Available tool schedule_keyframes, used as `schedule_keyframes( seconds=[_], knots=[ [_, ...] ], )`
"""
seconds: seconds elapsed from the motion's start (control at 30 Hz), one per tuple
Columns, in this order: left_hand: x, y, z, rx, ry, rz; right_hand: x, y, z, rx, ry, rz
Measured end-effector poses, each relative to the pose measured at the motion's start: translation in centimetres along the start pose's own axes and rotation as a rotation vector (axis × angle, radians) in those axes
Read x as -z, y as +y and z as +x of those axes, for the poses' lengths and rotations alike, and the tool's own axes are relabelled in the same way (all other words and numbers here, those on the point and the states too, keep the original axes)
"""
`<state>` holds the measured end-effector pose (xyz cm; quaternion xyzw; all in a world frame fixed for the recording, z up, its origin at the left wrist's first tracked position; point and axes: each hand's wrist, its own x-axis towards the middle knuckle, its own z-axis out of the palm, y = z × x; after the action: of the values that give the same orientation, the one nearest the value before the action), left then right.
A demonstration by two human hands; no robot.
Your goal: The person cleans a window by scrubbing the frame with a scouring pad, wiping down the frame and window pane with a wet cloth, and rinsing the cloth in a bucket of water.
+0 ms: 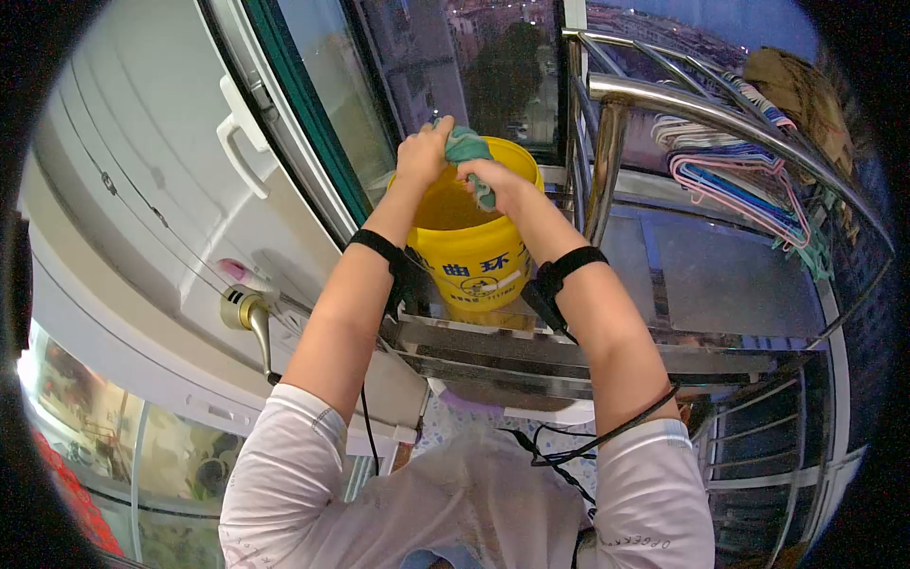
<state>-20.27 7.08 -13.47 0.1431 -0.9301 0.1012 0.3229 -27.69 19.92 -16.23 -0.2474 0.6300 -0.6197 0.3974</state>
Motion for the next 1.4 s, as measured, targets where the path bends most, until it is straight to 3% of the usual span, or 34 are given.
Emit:
schedule_keyframes(
  seconds=[0.23, 0.37, 0.43, 0.5, 0.63, 0.7, 0.8, 0.83, 0.9, 1.03, 1.1, 1.17, 1.27, 1.4],
  knots=[
    [0.9, 0.0, -0.8, 0.055, -0.088, -0.054, 0.3, 0.4, 0.3, 0.102, 0.055, 0.162],
    [1.1, 1.4, -1.1, 0.242, 0.041, -0.254, 0.8, 0.8, 1.0, 0.21, -0.001, 0.404],
    [1.2, 1.8, -0.9, 0.319, 0.091, -0.346, 1.7, 1.2, 1.5, 0.268, -0.317, 0.6],
    [0.1, 1.6, -0.8, 0.293, 0.162, -0.657, 1.0, -0.1, -1.3, 0.234, -0.307, 0.563],
    [-2.4, 1.4, -1.2, 0.231, 0.229, -0.863, 1.2, -0.8, -1.2, 0.219, -0.412, 0.592],
    [-3.7, 1.4, -1.4, -0.001, 0.274, -1.268, 0.7, -1.1, -1.0, 0.272, -0.339, 0.616],
    [-3.5, 1.8, -2.4, -0.016, 0.151, -1.398, 0.5, -2.3, -1.4, 0.301, -0.252, 0.663],
    [-2.8, 2.2, -3.1, -0.01, 0.153, -1.393, 0.3, -2.6, -1.6, 0.268, -0.24, 0.691],
    [-0.3, 3.2, -4.4, 0.08, 0.06, -0.857, 0.3, -3.1, -1.3, 0.234, -0.233, 0.697],
    [-2.9, 2.7, -4.3, -0.042, 0.126, -0.971, -1.1, -3.4, -0.7, 0.216, -0.121, 0.601],
    [-2.0, 2.9, -4.6, -0.02, 0.091, -0.994, -1.4, -3.0, 0.7, 0.273, 0.011, 0.719],
    [-0.8, 2.9, -5.0, -0.004, 0.069, -1.013, -1.3, -2.7, 2.2, 0.309, -0.05, 0.756],
    [0.2, 2.6, -6.0, 0.007, -0.047, -0.929, -3.0, -3.1, 1.0, 0.372, 0.315, 0.686],
    [1.7, 1.4, -6.4, 0.154, -0.18, -0.62, -3.6, -3.4, 1.1, 0.316, 0.51, 0.468]
  ],
)
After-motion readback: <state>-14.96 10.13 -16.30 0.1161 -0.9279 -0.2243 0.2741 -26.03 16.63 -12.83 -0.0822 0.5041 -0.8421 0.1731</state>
